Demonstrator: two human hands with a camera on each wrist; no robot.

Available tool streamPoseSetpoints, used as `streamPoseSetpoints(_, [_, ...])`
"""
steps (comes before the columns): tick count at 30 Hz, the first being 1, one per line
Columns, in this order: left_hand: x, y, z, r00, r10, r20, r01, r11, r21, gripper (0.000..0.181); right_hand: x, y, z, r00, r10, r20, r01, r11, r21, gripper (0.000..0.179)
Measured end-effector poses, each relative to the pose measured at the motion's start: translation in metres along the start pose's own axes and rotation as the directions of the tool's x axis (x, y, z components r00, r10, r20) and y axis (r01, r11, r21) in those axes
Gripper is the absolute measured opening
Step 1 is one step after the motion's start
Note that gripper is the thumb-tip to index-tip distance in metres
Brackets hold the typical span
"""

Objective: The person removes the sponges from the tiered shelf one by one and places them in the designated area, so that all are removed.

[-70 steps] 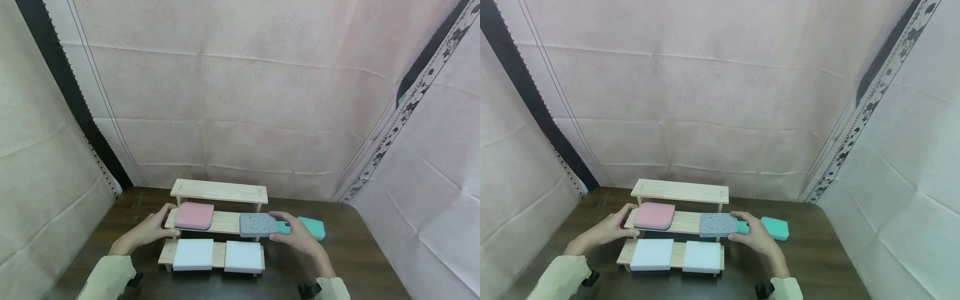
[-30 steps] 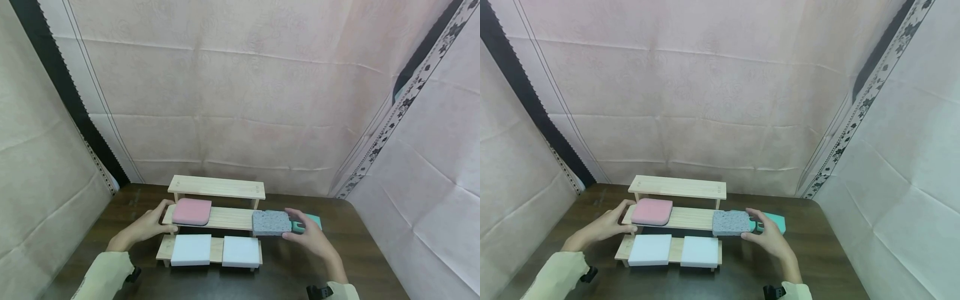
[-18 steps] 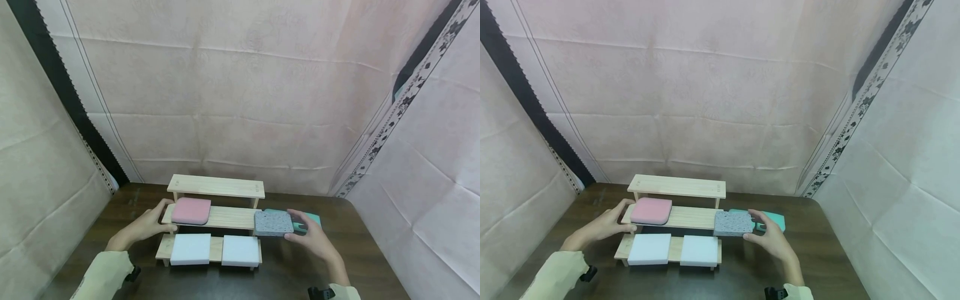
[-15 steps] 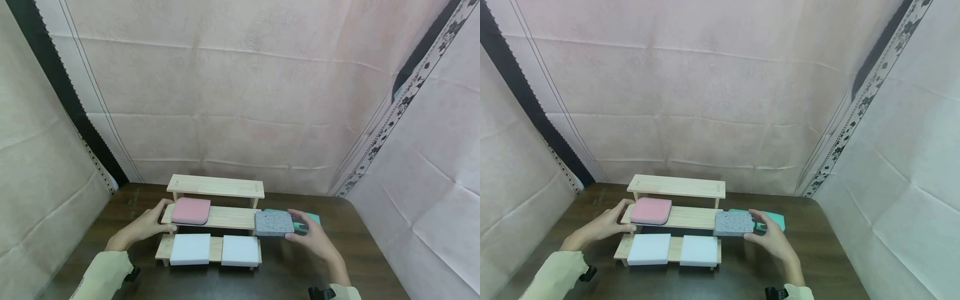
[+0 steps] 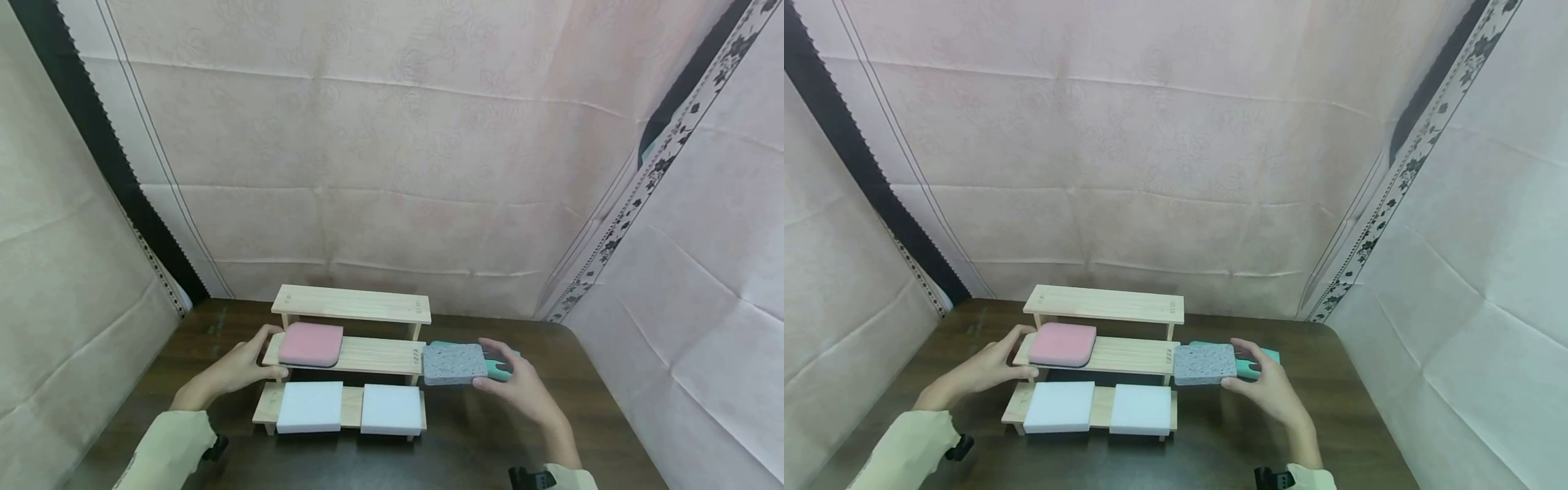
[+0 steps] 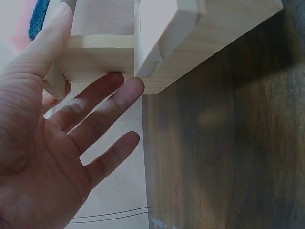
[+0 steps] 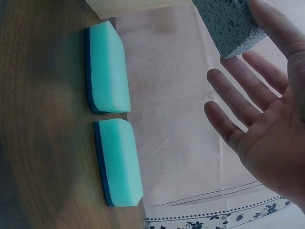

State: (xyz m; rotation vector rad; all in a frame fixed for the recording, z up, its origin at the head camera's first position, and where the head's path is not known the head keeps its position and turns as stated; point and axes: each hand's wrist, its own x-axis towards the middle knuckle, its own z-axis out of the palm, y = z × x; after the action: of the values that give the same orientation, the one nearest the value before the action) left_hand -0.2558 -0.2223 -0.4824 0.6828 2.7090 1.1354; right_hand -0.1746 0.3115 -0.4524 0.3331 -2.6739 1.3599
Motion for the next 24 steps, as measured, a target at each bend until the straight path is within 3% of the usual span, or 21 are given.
streamPoseSetpoints(10, [0.000,-0.001,-0.002,1.000,0.006,0.000,-0.006,1.000,-0.005,0.075,-0.001,0.002,-0.007,0.999,-0.037,-0.020,0.037,0.999,0.001,0.067])
streamPoseSetpoints(16, [-0.001,-0.001,-0.001,1.000,0.003,0.006,-0.003,1.000,-0.004,0.078,-0.003,0.010,-0.001,0.999,-0.039,-0.017,0.039,0.999,-0.001,0.051])
streamPoseSetpoints(24, [0.001,0.001,0.000,1.000,-0.012,0.005,0.012,1.000,-0.004,0.075,-0.009,0.021,0.001,0.999,-0.038,-0.005,0.038,0.999,-0.003,0.048])
